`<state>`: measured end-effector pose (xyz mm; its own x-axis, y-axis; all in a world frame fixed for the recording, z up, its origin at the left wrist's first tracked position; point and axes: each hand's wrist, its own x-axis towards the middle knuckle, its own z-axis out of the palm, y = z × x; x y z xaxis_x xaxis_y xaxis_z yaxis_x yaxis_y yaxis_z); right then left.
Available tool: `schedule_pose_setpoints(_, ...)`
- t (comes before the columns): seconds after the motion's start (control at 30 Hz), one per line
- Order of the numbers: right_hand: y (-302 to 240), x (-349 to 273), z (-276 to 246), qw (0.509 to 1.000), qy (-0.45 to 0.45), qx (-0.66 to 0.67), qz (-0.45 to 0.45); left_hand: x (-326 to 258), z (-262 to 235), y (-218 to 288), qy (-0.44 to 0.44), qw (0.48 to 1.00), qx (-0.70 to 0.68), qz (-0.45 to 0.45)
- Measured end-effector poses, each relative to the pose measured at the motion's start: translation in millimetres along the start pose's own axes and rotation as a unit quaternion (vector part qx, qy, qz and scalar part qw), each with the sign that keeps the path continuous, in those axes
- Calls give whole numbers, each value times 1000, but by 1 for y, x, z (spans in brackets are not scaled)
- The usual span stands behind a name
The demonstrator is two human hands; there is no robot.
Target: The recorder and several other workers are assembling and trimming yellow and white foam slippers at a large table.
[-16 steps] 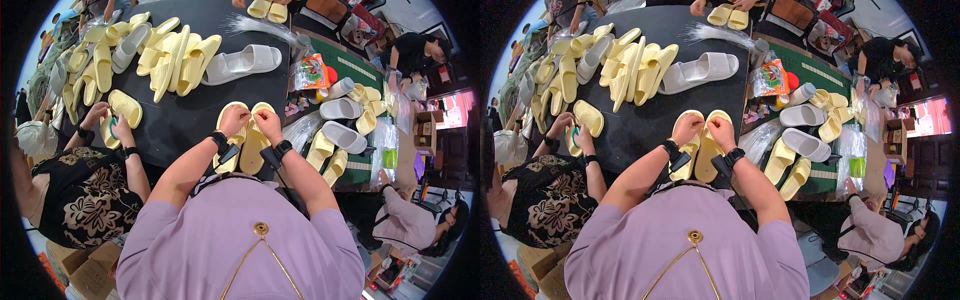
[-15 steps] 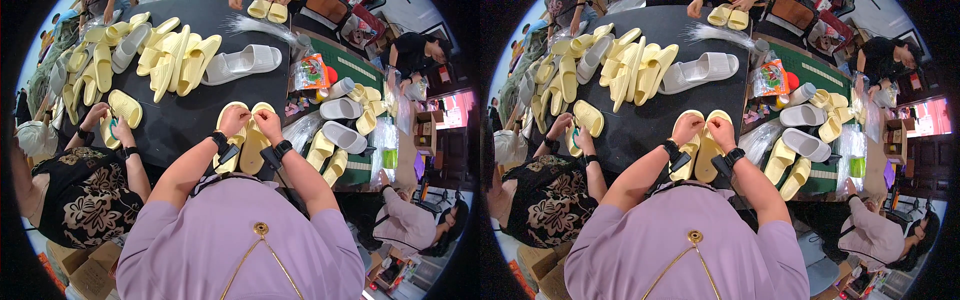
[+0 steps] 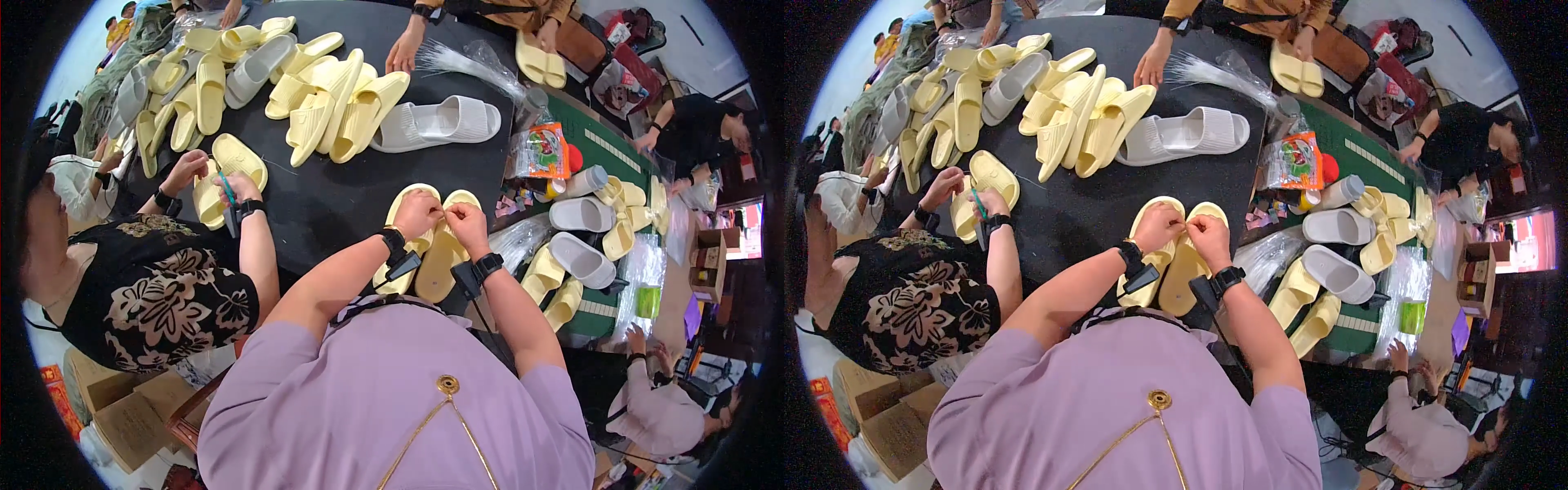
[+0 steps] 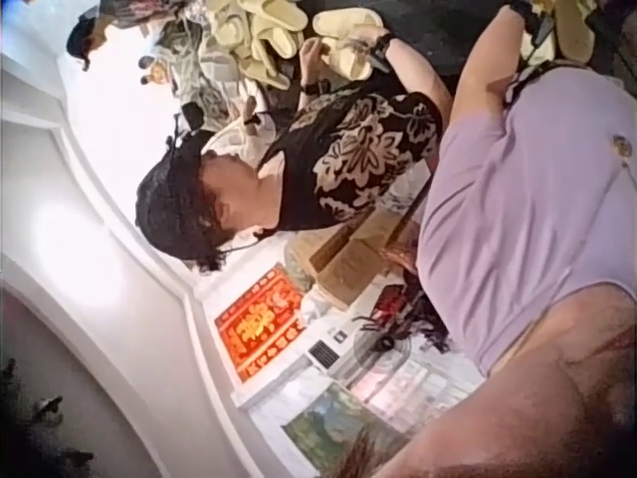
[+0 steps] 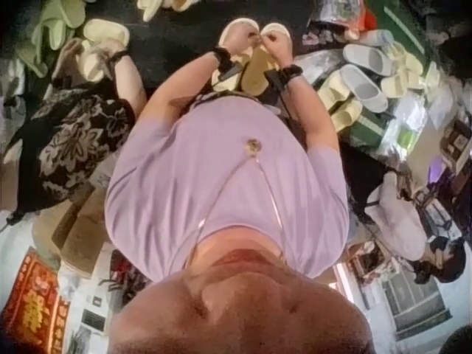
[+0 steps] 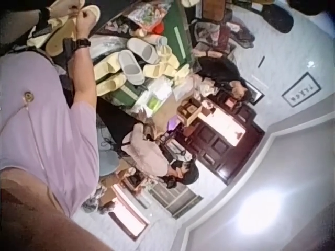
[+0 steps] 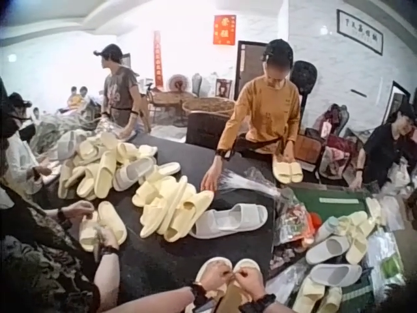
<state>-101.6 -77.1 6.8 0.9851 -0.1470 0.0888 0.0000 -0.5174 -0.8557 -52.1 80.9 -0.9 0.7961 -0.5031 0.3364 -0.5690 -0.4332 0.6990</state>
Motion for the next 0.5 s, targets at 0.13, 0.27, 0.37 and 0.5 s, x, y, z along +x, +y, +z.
schedule_pose_setpoints(0.13, -5, 0, 2, 974, -21, -207, -95, -4, -1, -2, -24, 999, 48, 9)
schedule_pose_setpoints(0.27, -16, -10, -2, 945, -32, -309, -103, 6, -17, 1, -36, 996, 81, 9)
schedule_pose_setpoints(0.37, -8, -24, -12, 966, 35, -251, -51, 24, -53, 7, 112, 993, 23, -21)
schedule_pose_setpoints(0.5, 22, -43, -24, 971, 105, -211, -50, 28, -90, -37, 277, 793, -388, -380)
